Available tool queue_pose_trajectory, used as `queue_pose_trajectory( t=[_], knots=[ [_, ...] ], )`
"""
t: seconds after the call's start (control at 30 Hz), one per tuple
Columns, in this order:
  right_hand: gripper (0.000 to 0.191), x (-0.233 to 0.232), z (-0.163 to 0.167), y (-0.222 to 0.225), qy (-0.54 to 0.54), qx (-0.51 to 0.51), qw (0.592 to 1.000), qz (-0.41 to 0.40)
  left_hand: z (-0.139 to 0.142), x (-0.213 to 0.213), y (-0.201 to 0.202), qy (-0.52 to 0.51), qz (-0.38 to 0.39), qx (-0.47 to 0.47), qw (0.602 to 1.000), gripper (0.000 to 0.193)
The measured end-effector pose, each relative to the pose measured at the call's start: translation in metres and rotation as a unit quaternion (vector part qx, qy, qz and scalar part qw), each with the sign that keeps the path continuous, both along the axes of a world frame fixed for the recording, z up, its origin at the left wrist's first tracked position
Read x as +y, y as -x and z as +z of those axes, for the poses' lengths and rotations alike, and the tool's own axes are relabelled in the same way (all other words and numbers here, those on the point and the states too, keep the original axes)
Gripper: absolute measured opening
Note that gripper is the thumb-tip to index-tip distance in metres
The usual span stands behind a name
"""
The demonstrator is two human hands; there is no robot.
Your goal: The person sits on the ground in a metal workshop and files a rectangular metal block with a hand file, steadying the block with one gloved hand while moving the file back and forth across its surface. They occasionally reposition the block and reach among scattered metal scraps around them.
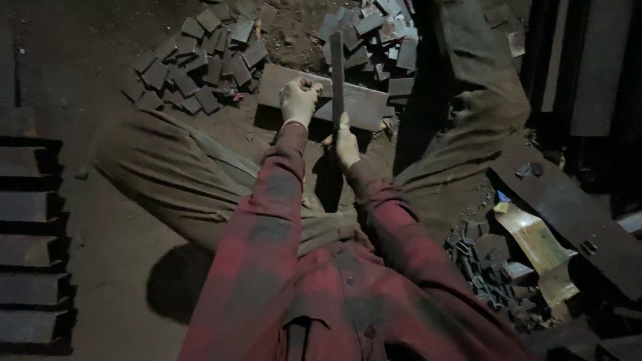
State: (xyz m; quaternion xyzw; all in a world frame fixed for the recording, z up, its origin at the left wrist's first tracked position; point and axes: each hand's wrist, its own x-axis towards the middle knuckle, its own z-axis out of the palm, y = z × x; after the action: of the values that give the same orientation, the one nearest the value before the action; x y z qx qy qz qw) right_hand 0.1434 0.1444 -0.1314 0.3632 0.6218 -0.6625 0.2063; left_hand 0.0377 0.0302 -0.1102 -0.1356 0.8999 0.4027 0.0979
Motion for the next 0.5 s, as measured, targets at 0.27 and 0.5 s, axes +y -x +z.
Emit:
queue_pose_trajectory(
  t=[0.27, 0.5],
  knots=[
    [0.104, 0.001, 0.001, 0.0, -0.088, 0.055, 0.993, 0.049, 0.005, 0.022, -0.006, -0.127, -0.052, 0.049, 0.989, 0.043],
    [0.102, -0.002, 0.008, 0.001, -0.072, 0.049, 0.995, 0.049, -0.006, 0.003, -0.005, 0.078, -0.037, 0.076, 0.993, 0.032]
  ],
)
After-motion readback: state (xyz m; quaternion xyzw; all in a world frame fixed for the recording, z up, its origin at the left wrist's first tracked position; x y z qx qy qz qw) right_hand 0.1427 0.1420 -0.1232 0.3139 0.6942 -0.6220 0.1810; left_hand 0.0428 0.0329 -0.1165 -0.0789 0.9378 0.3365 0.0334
